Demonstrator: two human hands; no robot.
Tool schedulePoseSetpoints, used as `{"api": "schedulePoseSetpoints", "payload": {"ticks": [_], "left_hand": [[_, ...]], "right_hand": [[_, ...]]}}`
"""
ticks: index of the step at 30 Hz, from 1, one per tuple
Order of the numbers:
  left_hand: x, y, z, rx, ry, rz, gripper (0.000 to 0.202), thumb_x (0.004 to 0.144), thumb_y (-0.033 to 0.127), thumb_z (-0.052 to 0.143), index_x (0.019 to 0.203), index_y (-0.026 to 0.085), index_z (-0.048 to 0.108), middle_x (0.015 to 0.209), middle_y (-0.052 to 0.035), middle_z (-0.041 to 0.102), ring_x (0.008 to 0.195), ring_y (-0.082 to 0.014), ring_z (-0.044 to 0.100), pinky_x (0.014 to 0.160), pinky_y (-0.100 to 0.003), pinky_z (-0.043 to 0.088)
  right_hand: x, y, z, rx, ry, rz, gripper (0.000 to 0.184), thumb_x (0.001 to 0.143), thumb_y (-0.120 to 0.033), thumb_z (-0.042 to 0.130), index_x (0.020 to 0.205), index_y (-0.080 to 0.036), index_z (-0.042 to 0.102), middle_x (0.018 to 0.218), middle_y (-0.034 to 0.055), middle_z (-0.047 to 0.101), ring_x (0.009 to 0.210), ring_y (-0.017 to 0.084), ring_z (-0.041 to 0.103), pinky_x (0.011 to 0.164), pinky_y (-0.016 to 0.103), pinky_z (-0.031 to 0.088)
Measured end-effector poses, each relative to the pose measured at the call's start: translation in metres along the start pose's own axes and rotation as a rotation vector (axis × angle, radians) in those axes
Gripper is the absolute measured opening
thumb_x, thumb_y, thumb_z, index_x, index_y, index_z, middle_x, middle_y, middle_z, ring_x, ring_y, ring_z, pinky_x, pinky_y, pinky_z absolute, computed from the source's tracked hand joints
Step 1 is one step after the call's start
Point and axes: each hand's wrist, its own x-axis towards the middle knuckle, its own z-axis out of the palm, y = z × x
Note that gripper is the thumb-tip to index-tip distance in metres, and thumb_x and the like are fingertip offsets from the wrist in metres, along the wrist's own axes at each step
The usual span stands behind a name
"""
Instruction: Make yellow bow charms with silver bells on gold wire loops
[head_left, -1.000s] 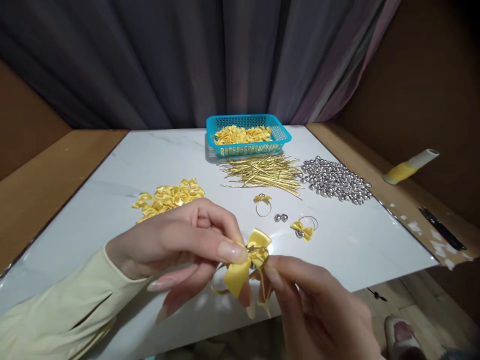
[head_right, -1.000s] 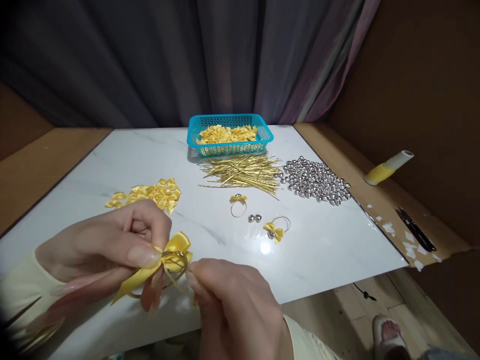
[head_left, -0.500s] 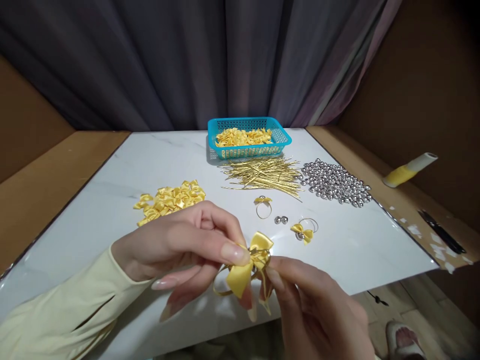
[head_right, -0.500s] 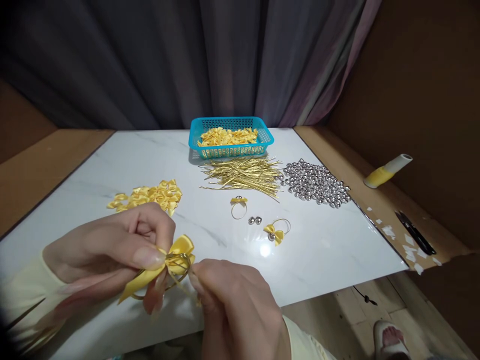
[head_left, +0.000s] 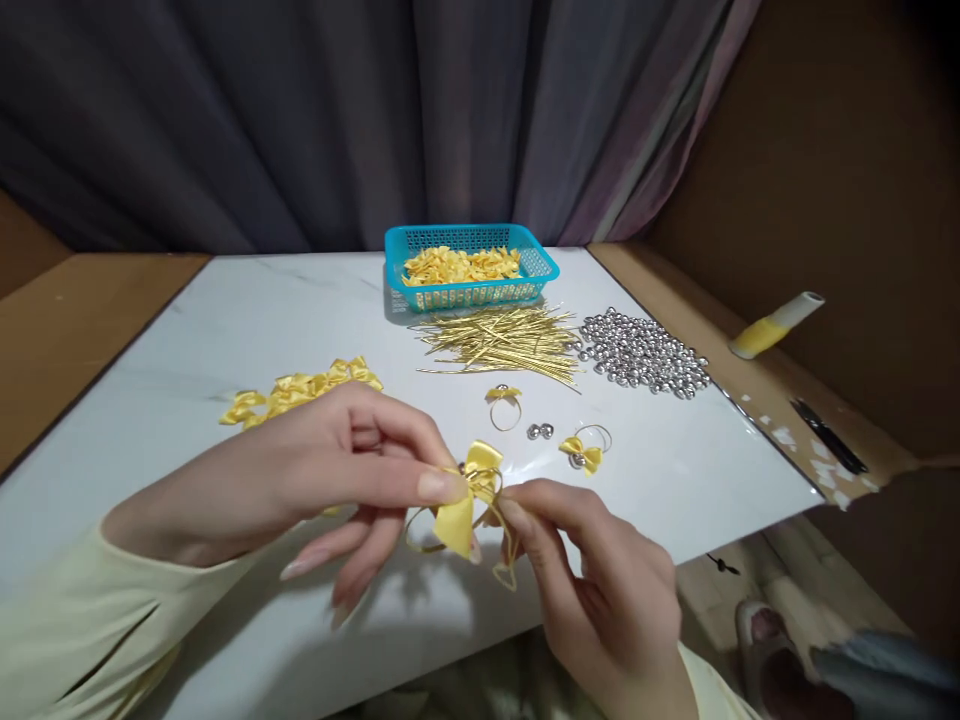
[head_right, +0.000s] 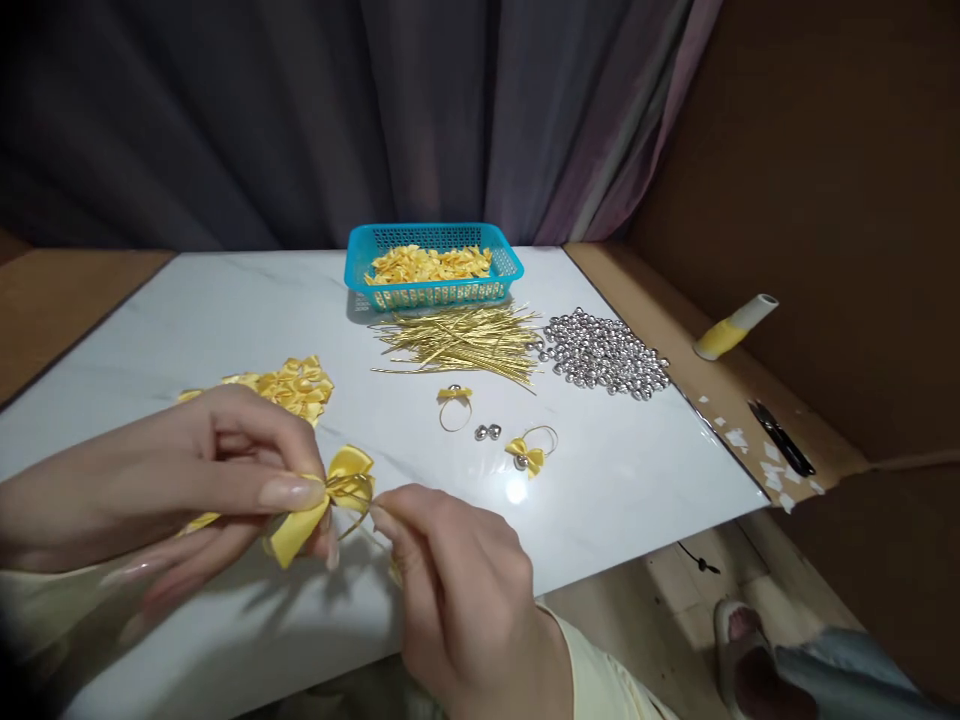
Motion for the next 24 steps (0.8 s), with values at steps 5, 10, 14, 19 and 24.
{"api": "schedulePoseSetpoints", "payload": {"ticks": [5,10,14,19,24], "left_hand": [[0.008,0.008,0.008,0.217,0.107,-0.094,0.012,0.078,0.025,0.067,0.070,0.020,0.073,0.043,0.0000,0.064,0.032,-0.0037,0.039,0.036,-0.010,0.031],[0.015,0.007,0.012,0.264,0.123,-0.117,0.010,0.077,0.026,0.067,0.071,0.021,0.072,0.045,0.0013,0.065,0.033,-0.0041,0.040,0.037,-0.009,0.032],[0.018,0.005,0.011,0.277,0.143,-0.107,0.011,0.077,0.027,0.068,0.069,0.020,0.072,0.044,0.0011,0.065,0.034,-0.0056,0.043,0.037,-0.011,0.034],[0.025,-0.003,0.003,0.292,0.173,-0.036,0.015,0.078,0.032,0.067,0.070,0.020,0.072,0.045,-0.0001,0.066,0.034,-0.0070,0.047,0.036,-0.011,0.035],[0.041,-0.015,-0.004,0.336,0.202,0.007,0.022,0.081,0.037,0.065,0.071,0.019,0.072,0.047,0.0003,0.067,0.035,-0.0058,0.045,0.036,-0.011,0.036]], "right_hand": [[0.001,0.012,-0.009,0.060,-0.128,0.134,0.013,0.090,-0.007,0.053,0.091,-0.017,0.062,0.071,-0.0025,0.065,0.061,0.007,0.061,0.061,0.015,0.050],[0.000,0.017,-0.015,0.103,-0.177,0.207,0.013,0.092,-0.011,0.052,0.088,-0.018,0.062,0.072,-0.0033,0.064,0.064,0.007,0.060,0.061,0.016,0.048],[-0.005,0.021,-0.020,0.112,-0.179,0.267,0.012,0.092,-0.013,0.052,0.091,-0.020,0.062,0.075,-0.0042,0.066,0.066,0.007,0.061,0.063,0.016,0.047],[-0.004,0.036,-0.028,0.005,-0.141,0.343,0.014,0.094,-0.017,0.050,0.086,-0.021,0.061,0.079,-0.0016,0.065,0.075,0.011,0.062,0.069,0.022,0.047],[0.009,0.066,-0.029,-0.187,-0.184,0.228,0.012,0.093,-0.015,0.050,0.086,-0.020,0.058,0.101,0.0062,0.067,0.100,0.019,0.060,0.082,0.031,0.048]]}}
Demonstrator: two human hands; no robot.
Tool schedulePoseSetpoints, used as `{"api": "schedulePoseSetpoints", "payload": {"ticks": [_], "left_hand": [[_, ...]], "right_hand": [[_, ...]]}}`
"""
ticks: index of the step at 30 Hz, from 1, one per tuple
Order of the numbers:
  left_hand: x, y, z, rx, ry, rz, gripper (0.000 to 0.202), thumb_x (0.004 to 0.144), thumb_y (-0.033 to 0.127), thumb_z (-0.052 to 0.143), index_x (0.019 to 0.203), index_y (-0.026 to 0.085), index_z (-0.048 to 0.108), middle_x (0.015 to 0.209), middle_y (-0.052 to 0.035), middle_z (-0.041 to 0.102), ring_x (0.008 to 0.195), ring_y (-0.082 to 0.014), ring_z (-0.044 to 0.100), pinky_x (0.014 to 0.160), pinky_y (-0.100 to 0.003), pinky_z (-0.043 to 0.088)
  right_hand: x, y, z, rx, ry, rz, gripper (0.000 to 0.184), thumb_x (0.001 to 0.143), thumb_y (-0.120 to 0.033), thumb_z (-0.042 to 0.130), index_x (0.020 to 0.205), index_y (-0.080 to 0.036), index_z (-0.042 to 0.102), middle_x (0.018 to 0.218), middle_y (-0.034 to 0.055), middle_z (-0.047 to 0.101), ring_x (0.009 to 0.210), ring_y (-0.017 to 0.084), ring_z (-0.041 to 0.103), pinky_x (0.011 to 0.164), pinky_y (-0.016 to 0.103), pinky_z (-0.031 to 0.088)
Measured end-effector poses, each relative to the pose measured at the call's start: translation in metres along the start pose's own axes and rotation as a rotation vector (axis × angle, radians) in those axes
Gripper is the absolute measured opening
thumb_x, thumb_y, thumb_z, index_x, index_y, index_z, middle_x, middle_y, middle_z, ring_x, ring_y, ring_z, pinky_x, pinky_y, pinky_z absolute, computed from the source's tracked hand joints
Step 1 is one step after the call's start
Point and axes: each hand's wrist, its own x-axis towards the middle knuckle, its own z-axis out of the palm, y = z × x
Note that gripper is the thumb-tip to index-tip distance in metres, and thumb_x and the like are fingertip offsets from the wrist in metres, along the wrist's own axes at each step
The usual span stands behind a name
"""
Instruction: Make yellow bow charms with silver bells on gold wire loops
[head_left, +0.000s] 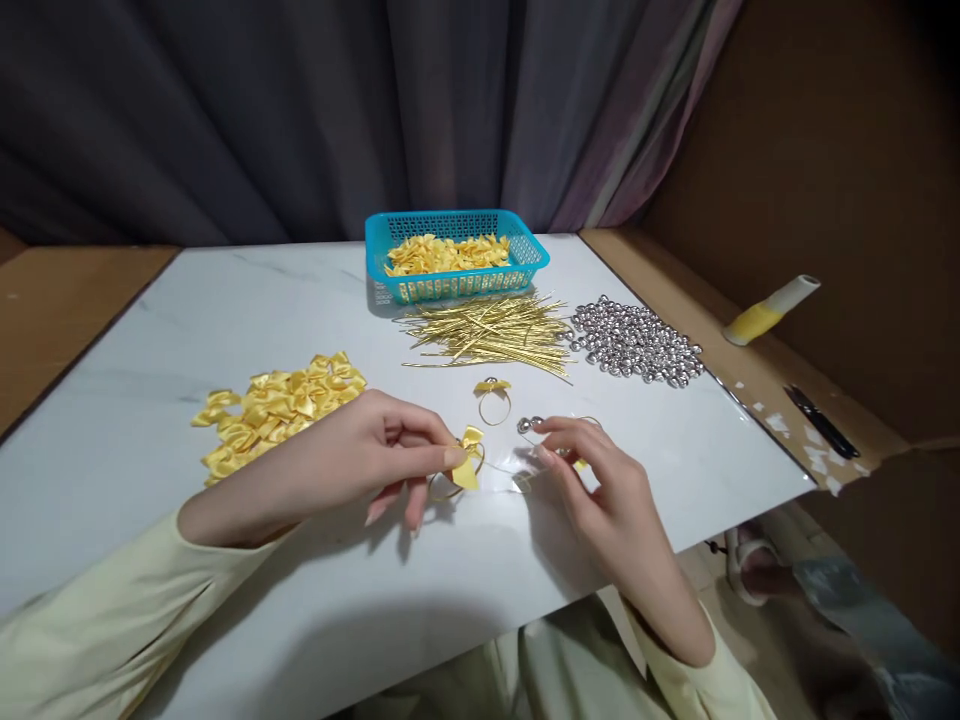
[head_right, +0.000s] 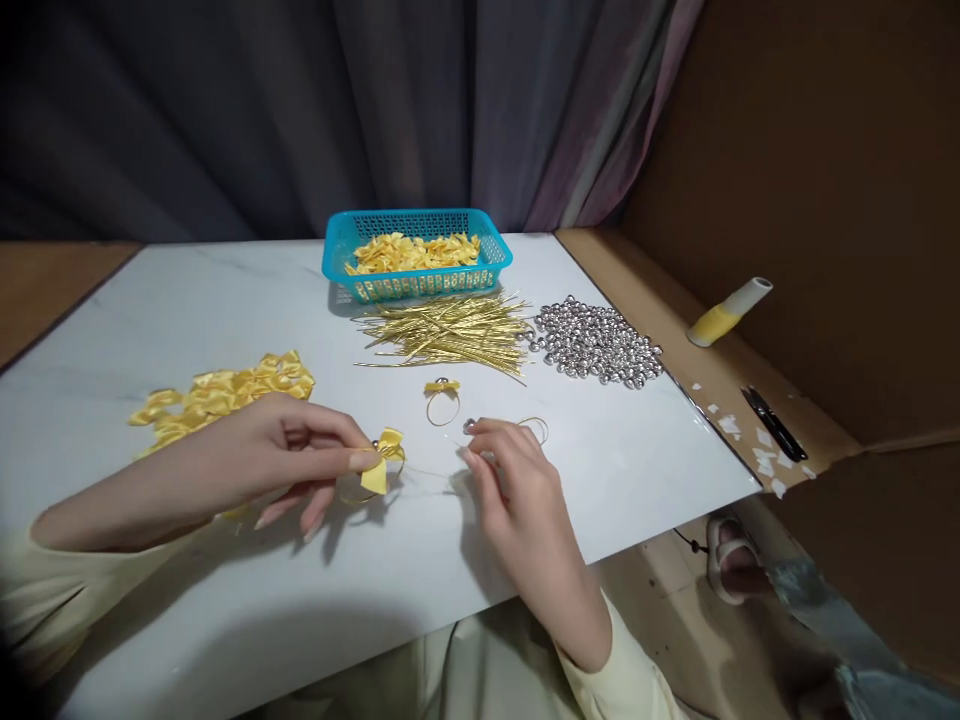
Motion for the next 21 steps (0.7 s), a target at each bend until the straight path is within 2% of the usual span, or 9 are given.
{"api": "schedulePoseSetpoints", "payload": {"ticks": [4,8,11,13,17,21], "left_hand": [[0.012,-0.007,0.003,0.025,0.032,-0.004,0.024,0.083,0.037,0.063,0.072,0.017,0.071,0.047,0.0011,0.067,0.035,-0.0050,0.044,0.036,-0.011,0.034],[0.015,-0.009,0.003,0.036,0.048,-0.005,0.026,0.085,0.038,0.061,0.074,0.017,0.070,0.049,0.0007,0.067,0.037,-0.0051,0.044,0.039,-0.012,0.034],[0.014,-0.008,0.003,0.040,0.047,-0.001,0.027,0.085,0.040,0.061,0.074,0.016,0.069,0.052,-0.0005,0.068,0.039,-0.0060,0.044,0.041,-0.015,0.034],[0.014,-0.008,0.002,0.028,0.034,-0.005,0.025,0.084,0.037,0.062,0.073,0.016,0.069,0.053,-0.0006,0.067,0.040,-0.0065,0.044,0.042,-0.016,0.034],[0.013,-0.006,0.001,0.020,0.034,-0.015,0.020,0.082,0.032,0.062,0.074,0.016,0.068,0.053,-0.0002,0.067,0.041,-0.0071,0.043,0.043,-0.016,0.034],[0.008,-0.002,0.000,0.038,0.022,-0.028,0.017,0.082,0.031,0.063,0.074,0.016,0.069,0.052,0.0002,0.068,0.040,-0.0070,0.043,0.041,-0.015,0.033]], "right_hand": [[0.027,0.011,0.002,-0.193,-0.110,-0.135,0.013,0.090,-0.009,0.047,0.087,-0.019,0.055,0.113,0.0119,0.064,0.112,0.024,0.056,0.089,0.038,0.047],[0.062,0.009,0.006,-0.273,-0.231,-0.229,0.020,0.086,-0.002,0.043,0.082,-0.015,0.057,0.119,0.0165,0.060,0.113,0.027,0.053,0.092,0.041,0.043],[0.084,0.012,0.015,-0.340,-0.339,-0.285,0.023,0.079,0.004,0.043,0.073,-0.014,0.056,0.093,0.0128,0.063,0.091,0.023,0.056,0.080,0.036,0.042],[0.092,0.017,0.022,-0.368,-0.390,-0.298,0.023,0.075,0.006,0.043,0.070,-0.014,0.055,0.078,0.0085,0.060,0.077,0.019,0.053,0.071,0.032,0.040],[0.099,0.026,0.028,-0.377,-0.419,-0.290,0.022,0.074,0.004,0.042,0.069,-0.014,0.054,0.074,0.0050,0.055,0.067,0.014,0.047,0.061,0.028,0.033],[0.102,0.014,0.012,-0.343,-0.456,-0.276,0.024,0.072,0.005,0.042,0.068,-0.015,0.056,0.068,0.0016,0.057,0.061,0.012,0.047,0.058,0.027,0.031]]}}
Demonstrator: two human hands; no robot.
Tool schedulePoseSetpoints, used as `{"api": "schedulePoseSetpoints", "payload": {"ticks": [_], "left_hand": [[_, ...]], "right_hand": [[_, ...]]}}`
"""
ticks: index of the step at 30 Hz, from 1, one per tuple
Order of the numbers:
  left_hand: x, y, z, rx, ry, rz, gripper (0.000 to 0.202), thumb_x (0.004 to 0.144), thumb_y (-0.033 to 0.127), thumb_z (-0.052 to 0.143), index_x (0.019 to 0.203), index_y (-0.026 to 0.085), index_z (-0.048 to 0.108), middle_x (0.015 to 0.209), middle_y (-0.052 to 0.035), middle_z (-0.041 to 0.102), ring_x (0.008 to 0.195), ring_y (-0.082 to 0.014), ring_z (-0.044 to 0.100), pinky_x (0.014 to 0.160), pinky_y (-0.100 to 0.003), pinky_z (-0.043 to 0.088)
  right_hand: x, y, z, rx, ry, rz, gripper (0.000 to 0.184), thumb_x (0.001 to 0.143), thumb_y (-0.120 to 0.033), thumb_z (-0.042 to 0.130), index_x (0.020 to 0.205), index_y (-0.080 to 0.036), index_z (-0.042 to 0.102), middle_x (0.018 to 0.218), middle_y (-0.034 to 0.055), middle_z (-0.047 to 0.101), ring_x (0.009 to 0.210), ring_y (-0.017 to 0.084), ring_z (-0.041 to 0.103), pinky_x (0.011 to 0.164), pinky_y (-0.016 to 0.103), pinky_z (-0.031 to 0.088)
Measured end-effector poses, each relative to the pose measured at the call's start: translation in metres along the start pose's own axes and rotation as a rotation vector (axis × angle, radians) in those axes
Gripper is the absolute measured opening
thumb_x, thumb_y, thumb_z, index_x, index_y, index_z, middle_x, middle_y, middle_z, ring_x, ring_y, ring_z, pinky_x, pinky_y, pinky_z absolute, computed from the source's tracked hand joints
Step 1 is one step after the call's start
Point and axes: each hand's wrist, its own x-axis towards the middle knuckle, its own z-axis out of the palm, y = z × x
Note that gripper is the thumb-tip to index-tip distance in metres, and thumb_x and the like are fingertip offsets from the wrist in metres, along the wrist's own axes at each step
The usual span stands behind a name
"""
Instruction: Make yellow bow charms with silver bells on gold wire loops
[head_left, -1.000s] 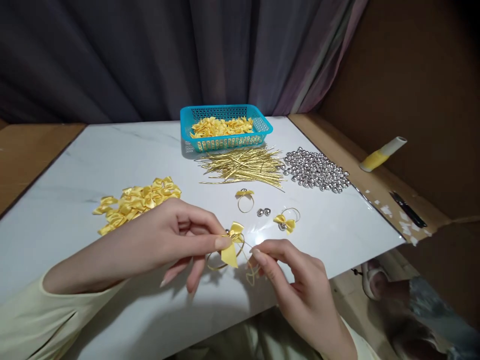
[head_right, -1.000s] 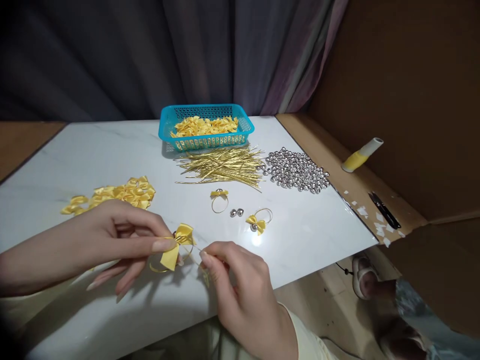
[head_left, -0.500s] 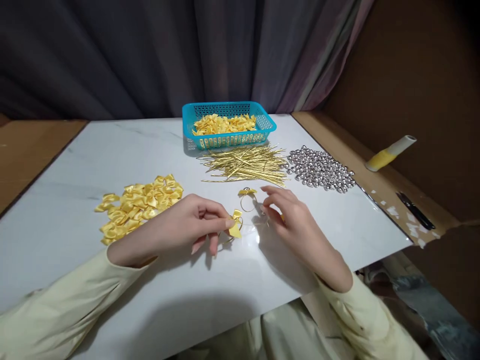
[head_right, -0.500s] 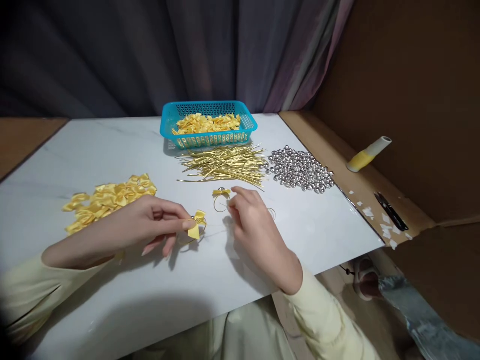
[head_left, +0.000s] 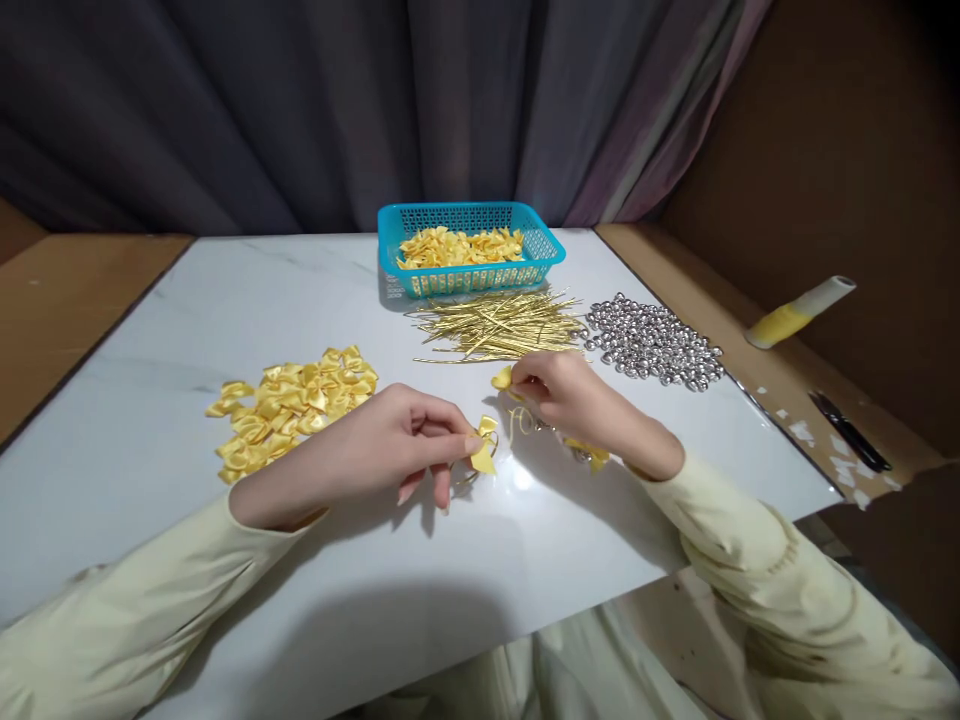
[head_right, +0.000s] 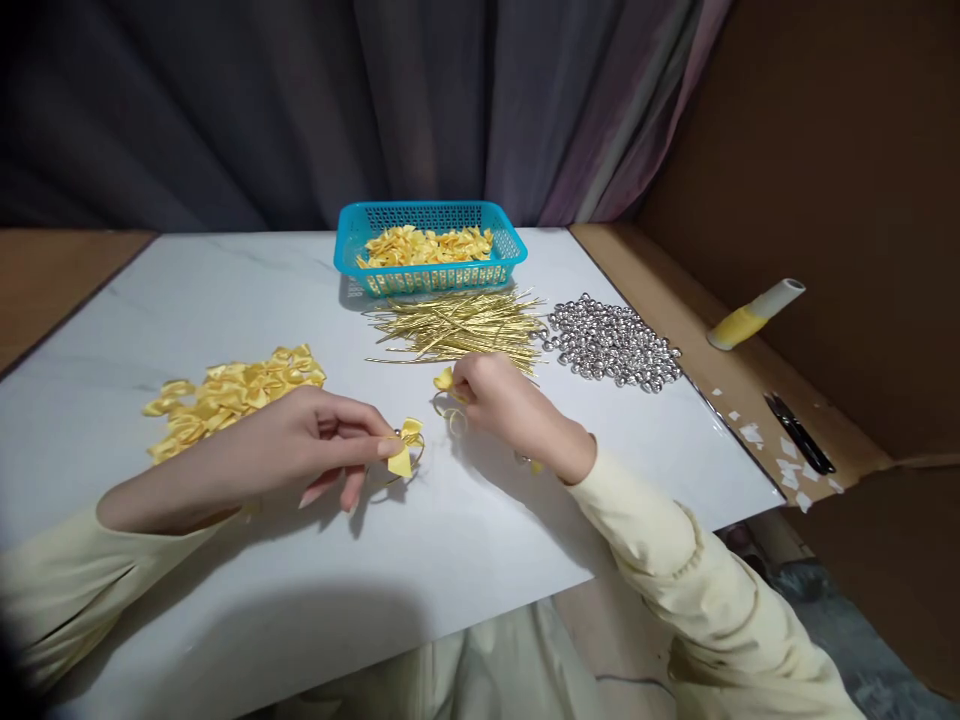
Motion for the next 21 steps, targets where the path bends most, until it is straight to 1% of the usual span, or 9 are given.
{"api": "schedulePoseSetpoints", "payload": {"ticks": [2,4,7,9,11,16,18,21], "left_hand": [[-0.007,0.003,0.000,0.034,-0.014,0.013,0.016,0.082,0.029,0.062,0.075,0.017,0.070,0.051,0.0012,0.067,0.039,-0.0063,0.040,0.039,-0.014,0.030],[-0.014,0.006,0.002,0.059,-0.053,0.058,0.016,0.083,0.028,0.060,0.076,0.018,0.070,0.049,0.0026,0.066,0.039,-0.0055,0.038,0.038,-0.014,0.027],[-0.025,0.012,0.006,0.103,-0.140,0.057,0.021,0.086,0.032,0.057,0.076,0.019,0.071,0.052,0.0016,0.068,0.042,-0.0060,0.043,0.041,-0.016,0.027],[-0.030,0.017,0.008,0.130,-0.184,0.042,0.027,0.087,0.035,0.055,0.075,0.018,0.071,0.053,0.0005,0.068,0.045,-0.0075,0.045,0.042,-0.018,0.026],[-0.034,0.020,0.010,0.139,-0.203,0.039,0.030,0.088,0.038,0.054,0.073,0.018,0.072,0.051,-0.0003,0.067,0.046,-0.0089,0.044,0.043,-0.020,0.025],[-0.040,0.020,0.015,0.122,-0.195,-0.003,0.029,0.084,0.035,0.053,0.070,0.018,0.072,0.049,-0.0005,0.066,0.042,-0.0096,0.039,0.043,-0.023,0.022],[-0.041,0.018,0.018,0.098,-0.194,-0.010,0.026,0.082,0.032,0.054,0.068,0.018,0.071,0.047,-0.0005,0.065,0.042,-0.0098,0.040,0.044,-0.022,0.023],[-0.042,0.016,0.021,0.048,-0.181,-0.017,0.024,0.080,0.031,0.055,0.068,0.018,0.071,0.046,-0.0007,0.064,0.044,-0.0107,0.044,0.045,-0.021,0.025]], "right_hand": [[-0.005,-0.009,-0.016,0.014,-0.019,-0.012,0.024,0.072,0.005,0.045,0.067,-0.015,0.058,0.066,0.0007,0.059,0.061,0.012,0.049,0.058,0.027,0.031],[-0.011,-0.019,-0.030,0.025,-0.032,-0.032,0.024,0.073,0.004,0.047,0.068,-0.016,0.060,0.066,0.0003,0.060,0.061,0.012,0.050,0.059,0.027,0.032],[-0.019,-0.035,-0.042,0.050,-0.024,-0.094,0.024,0.074,0.002,0.048,0.068,-0.017,0.061,0.065,-0.0004,0.060,0.058,0.012,0.049,0.057,0.027,0.032],[-0.022,-0.042,-0.045,0.071,-0.014,-0.122,0.024,0.075,0.001,0.049,0.066,-0.018,0.061,0.062,-0.0010,0.059,0.056,0.012,0.049,0.056,0.027,0.032],[-0.023,-0.046,-0.045,0.092,-0.022,-0.129,0.024,0.075,0.000,0.049,0.066,-0.018,0.061,0.061,-0.0012,0.059,0.055,0.012,0.049,0.055,0.027,0.033],[-0.021,-0.051,-0.051,0.121,-0.139,-0.117,0.024,0.072,0.001,0.050,0.066,-0.019,0.061,0.061,-0.0022,0.060,0.055,0.012,0.052,0.053,0.026,0.035],[-0.020,-0.052,-0.053,0.128,-0.174,-0.115,0.023,0.073,0.000,0.050,0.067,-0.019,0.062,0.061,-0.0027,0.060,0.054,0.012,0.053,0.052,0.025,0.036],[-0.021,-0.053,-0.055,0.123,-0.178,-0.125,0.018,0.075,-0.006,0.053,0.071,-0.019,0.064,0.063,-0.0023,0.061,0.055,0.013,0.055,0.052,0.026,0.037]]}}
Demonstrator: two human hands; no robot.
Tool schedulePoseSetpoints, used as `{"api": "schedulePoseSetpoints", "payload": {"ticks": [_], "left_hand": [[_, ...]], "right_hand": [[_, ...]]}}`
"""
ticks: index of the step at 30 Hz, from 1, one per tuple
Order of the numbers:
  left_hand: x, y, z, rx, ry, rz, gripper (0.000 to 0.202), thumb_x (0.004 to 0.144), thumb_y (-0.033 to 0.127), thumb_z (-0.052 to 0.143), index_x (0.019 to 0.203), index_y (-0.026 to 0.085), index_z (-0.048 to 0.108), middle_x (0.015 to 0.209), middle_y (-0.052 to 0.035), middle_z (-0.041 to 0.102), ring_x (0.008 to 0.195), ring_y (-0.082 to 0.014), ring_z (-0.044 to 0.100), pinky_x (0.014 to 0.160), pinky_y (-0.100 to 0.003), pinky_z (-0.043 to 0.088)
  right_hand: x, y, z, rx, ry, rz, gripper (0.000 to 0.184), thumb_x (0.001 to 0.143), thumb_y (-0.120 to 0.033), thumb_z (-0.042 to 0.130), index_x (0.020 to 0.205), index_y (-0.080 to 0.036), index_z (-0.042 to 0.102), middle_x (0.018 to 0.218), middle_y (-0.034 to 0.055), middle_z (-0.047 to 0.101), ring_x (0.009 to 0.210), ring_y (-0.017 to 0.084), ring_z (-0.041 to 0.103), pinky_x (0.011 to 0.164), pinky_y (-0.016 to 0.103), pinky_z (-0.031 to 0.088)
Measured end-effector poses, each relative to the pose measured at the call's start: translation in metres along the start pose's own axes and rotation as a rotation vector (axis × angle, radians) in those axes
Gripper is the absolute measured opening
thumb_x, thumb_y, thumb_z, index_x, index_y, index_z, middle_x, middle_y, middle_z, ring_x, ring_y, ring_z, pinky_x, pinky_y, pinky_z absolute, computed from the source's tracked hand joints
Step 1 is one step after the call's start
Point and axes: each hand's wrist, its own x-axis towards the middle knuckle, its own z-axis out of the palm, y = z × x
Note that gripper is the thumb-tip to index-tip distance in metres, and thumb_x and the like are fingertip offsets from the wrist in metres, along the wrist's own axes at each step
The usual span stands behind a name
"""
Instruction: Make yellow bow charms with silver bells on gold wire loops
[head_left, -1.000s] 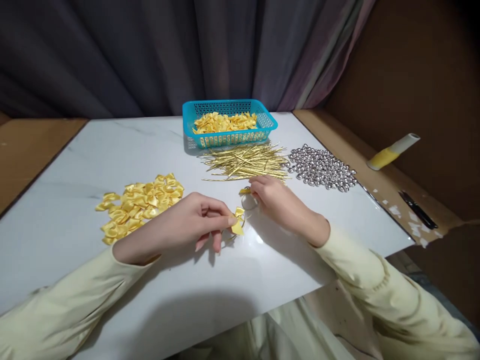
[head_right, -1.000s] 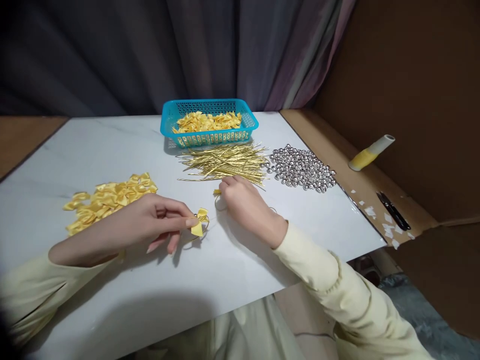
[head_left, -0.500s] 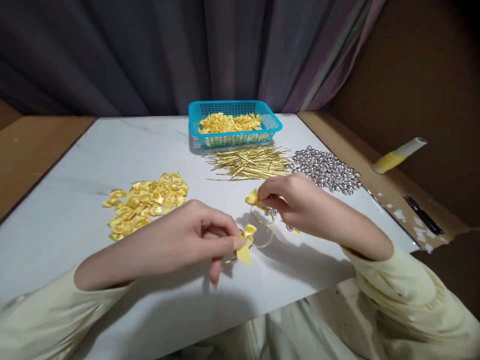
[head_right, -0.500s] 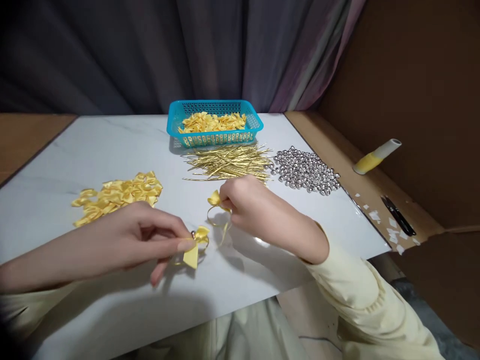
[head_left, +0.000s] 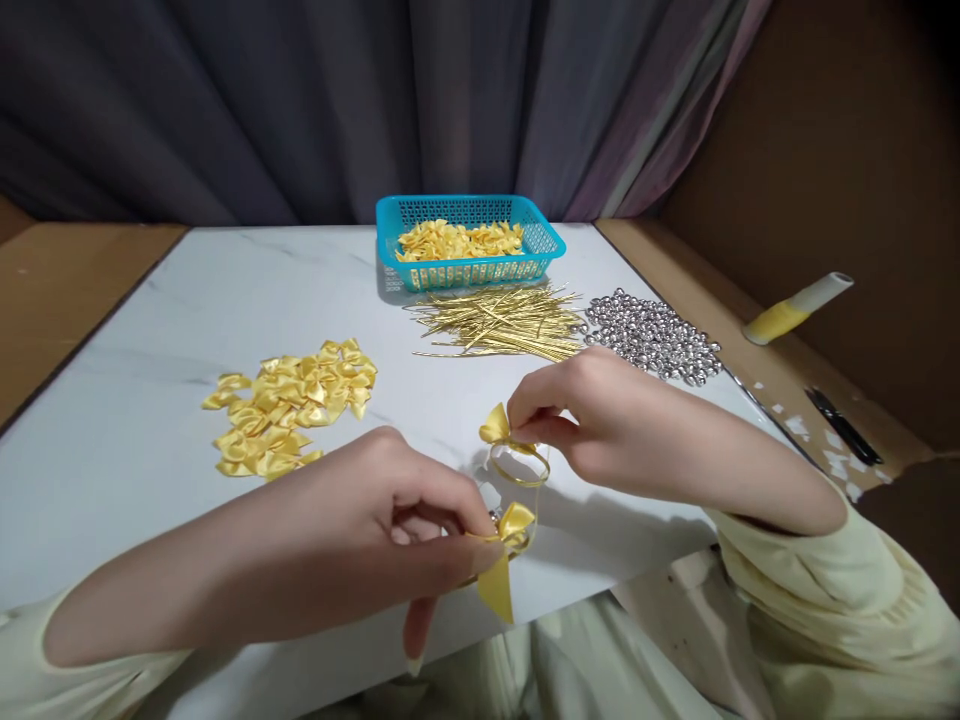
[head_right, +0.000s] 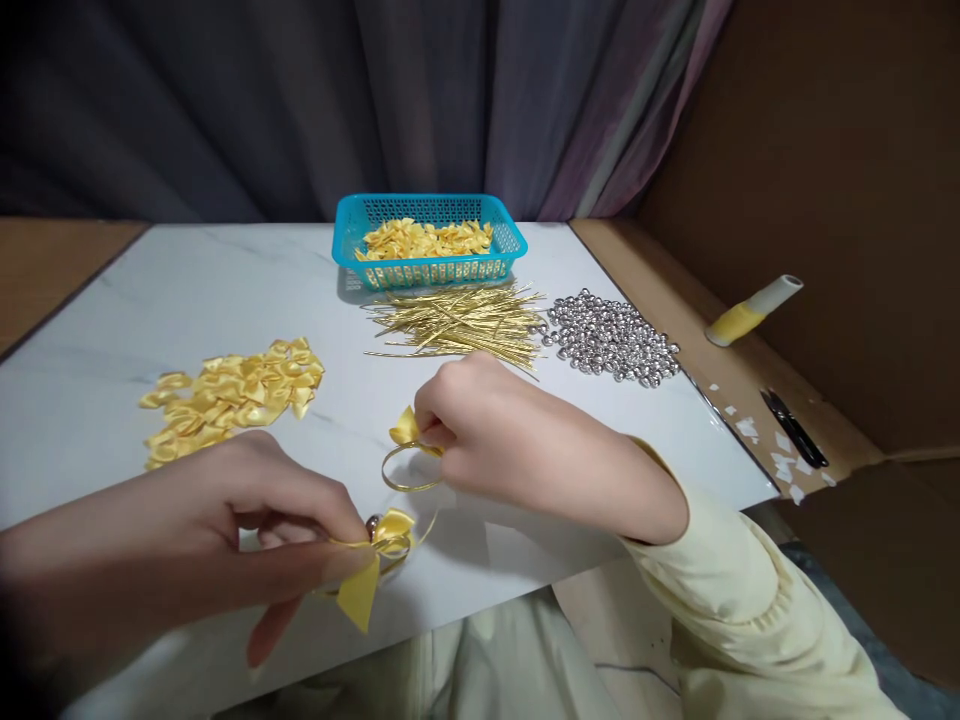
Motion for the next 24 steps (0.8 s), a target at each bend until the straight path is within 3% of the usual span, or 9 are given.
{"api": "schedulePoseSetpoints", "payload": {"ticks": [12,24], "left_hand": [[0.0003,0.0025,-0.0022,-0.026,-0.025,-0.028,0.020,0.078,0.029,0.056,0.071,0.019,0.072,0.046,-0.0004,0.064,0.043,-0.0099,0.042,0.045,-0.020,0.025],[0.0009,0.0043,-0.0057,-0.015,-0.065,-0.044,0.021,0.078,0.030,0.055,0.072,0.019,0.072,0.048,-0.0011,0.066,0.048,-0.0119,0.050,0.049,-0.020,0.030]], "right_hand": [[-0.0005,-0.0012,0.0001,-0.036,0.009,0.013,0.015,0.078,-0.012,0.057,0.065,-0.019,0.062,0.059,-0.0028,0.058,0.051,0.011,0.049,0.049,0.026,0.033],[0.0002,0.0016,0.0010,-0.040,0.008,0.010,0.013,0.078,-0.015,0.061,0.066,-0.018,0.064,0.059,-0.0024,0.059,0.051,0.011,0.050,0.049,0.026,0.034]]}}
